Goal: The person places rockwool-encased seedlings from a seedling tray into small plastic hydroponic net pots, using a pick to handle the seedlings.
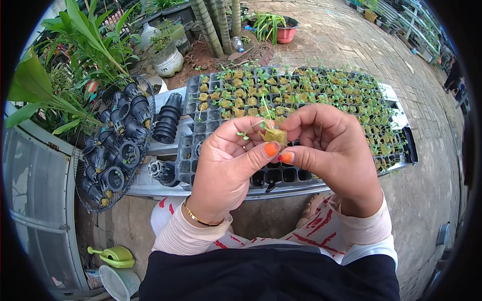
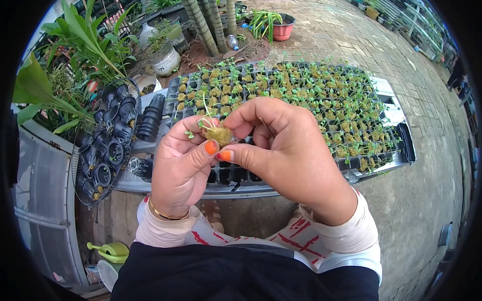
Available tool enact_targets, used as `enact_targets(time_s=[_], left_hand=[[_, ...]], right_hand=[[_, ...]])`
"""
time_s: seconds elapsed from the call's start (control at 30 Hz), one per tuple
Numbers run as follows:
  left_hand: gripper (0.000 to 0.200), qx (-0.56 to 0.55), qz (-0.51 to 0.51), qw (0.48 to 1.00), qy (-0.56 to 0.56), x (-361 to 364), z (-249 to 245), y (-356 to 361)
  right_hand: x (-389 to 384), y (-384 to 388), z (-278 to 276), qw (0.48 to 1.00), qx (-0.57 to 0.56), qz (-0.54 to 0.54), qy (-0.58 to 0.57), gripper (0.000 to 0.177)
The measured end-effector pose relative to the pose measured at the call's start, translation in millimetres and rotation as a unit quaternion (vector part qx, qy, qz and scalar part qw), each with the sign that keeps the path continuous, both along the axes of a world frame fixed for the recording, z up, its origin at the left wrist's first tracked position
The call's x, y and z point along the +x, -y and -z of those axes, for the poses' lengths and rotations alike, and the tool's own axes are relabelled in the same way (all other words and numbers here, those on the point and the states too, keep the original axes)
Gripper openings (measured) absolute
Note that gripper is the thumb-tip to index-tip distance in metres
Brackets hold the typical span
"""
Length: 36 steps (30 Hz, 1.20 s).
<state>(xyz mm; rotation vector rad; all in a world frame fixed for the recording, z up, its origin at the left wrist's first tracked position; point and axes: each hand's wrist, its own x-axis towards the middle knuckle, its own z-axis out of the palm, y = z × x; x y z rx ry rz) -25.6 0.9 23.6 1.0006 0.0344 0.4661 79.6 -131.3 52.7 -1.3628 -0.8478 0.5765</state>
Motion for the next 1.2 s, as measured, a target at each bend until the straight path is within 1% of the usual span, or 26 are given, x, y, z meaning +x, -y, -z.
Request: enact_targets(time_s=[0.03, 0.17, 0.23, 0.27, 0.33, 0.37, 0.43, 0.5, 0.53, 0.63, 0.7, 0.73, 0.8, 0.93, 0.97, 1.03, 1.07, 1.13, 1.2], left_hand=[[0.024, -0.019, 0.009, 1.0, -0.005, -0.1, 0.1, 0.7], [0.028, -0.021, 0.046, 0.999, 0.005, -1.2, 6.3, -1.3], [0.027, -0.017, 0.068, 0.997, -0.015, -1.2, 7.7, -2.5], [0.027, -0.019, 0.066, 0.997, -0.017, -1.0, 7.5, -2.1], [0.024, -0.006, 0.05, 0.998, -0.04, 0.0, 6.0, -0.6], [0.024, -0.007, 0.05, 0.998, -0.041, 0.0, 7.0, -0.6], [0.022, 0.042, -0.003, 0.997, -0.062, 0.2, 8.9, -0.5], [0.021, 0.056, -0.007, 0.996, -0.068, -0.8, 9.0, -3.0], [0.021, 0.071, -0.012, 0.995, -0.071, -1.0, 8.8, -3.8], [0.02, 0.061, -0.008, 0.996, -0.071, -1.1, 9.6, -2.4], [0.02, 0.059, -0.004, 0.995, -0.077, -1.8, 9.5, -1.3], [0.019, 0.056, -0.001, 0.995, -0.082, -2.0, 9.2, -0.6], [0.019, 0.055, 0.002, 0.995, -0.083, -2.7, 7.1, 1.0], [0.02, 0.055, 0.01, 0.995, -0.086, -4.0, 3.6, 3.3], [0.02, 0.055, 0.011, 0.995, -0.087, -3.9, 2.9, 3.6], [0.026, 0.055, 0.018, 0.994, -0.094, -3.4, 1.8, 3.8], [0.026, 0.055, 0.019, 0.994, -0.094, -3.2, 3.1, 2.7], [0.032, 0.052, 0.062, 0.995, -0.065, -2.8, 7.4, -0.9], [0.036, 0.059, 0.07, 0.993, -0.074, -1.7, 8.2, -1.9]], right_hand=[[-1.4, 0.3, -0.1, 0.999, 0.006, 0.02, 0.032, 0.024], [0.4, 0.8, 1.5, 0.997, -0.002, 0.041, 0.063, 0.025], [3.2, 0.3, 3.9, 1.0, -0.002, 0.015, 0.019, 0.022], [5.6, 0.5, 4.5, 1.0, -0.004, 0.014, 0.018, 0.022], [12.7, 1.6, 5.1, 0.998, -0.014, -0.014, -0.065, 0.019], [15.6, 2.0, 6.0, 0.998, -0.015, -0.014, -0.067, 0.019], [21.3, 3.2, 8.2, 0.994, 0.017, -0.031, -0.106, 0.019], [24.5, 6.2, 7.6, 0.992, 0.012, -0.034, -0.117, 0.022], [24.8, 7.0, 7.5, 0.994, 0.018, -0.033, -0.106, 0.023], [25.2, 9.8, 7.0, 0.995, 0.014, -0.027, -0.094, 0.024], [27.1, 13.0, 7.8, 0.998, 0.01, -0.045, -0.048, 0.027], [26.7, 13.3, 8.2, 0.998, 0.01, -0.044, -0.048, 0.027], [24.9, 13.5, 9.2, 0.998, 0.04, -0.039, -0.006, 0.028], [24.9, 16.3, 10.0, 0.999, 0.041, -0.03, 0.012, 0.028], [25.9, 17.2, 9.3, 0.998, 0.036, -0.026, 0.032, 0.028], [26.5, 18.9, 7.9, 0.998, 0.031, -0.021, 0.054, 0.028], [26.2, 20.0, 7.3, 0.998, 0.027, -0.014, 0.062, 0.028], [25.6, 21.5, 6.3, 0.997, 0.023, -0.006, 0.071, 0.028], [24.7, 22.4, 5.7, 0.997, 0.009, -0.008, 0.078, 0.028]])
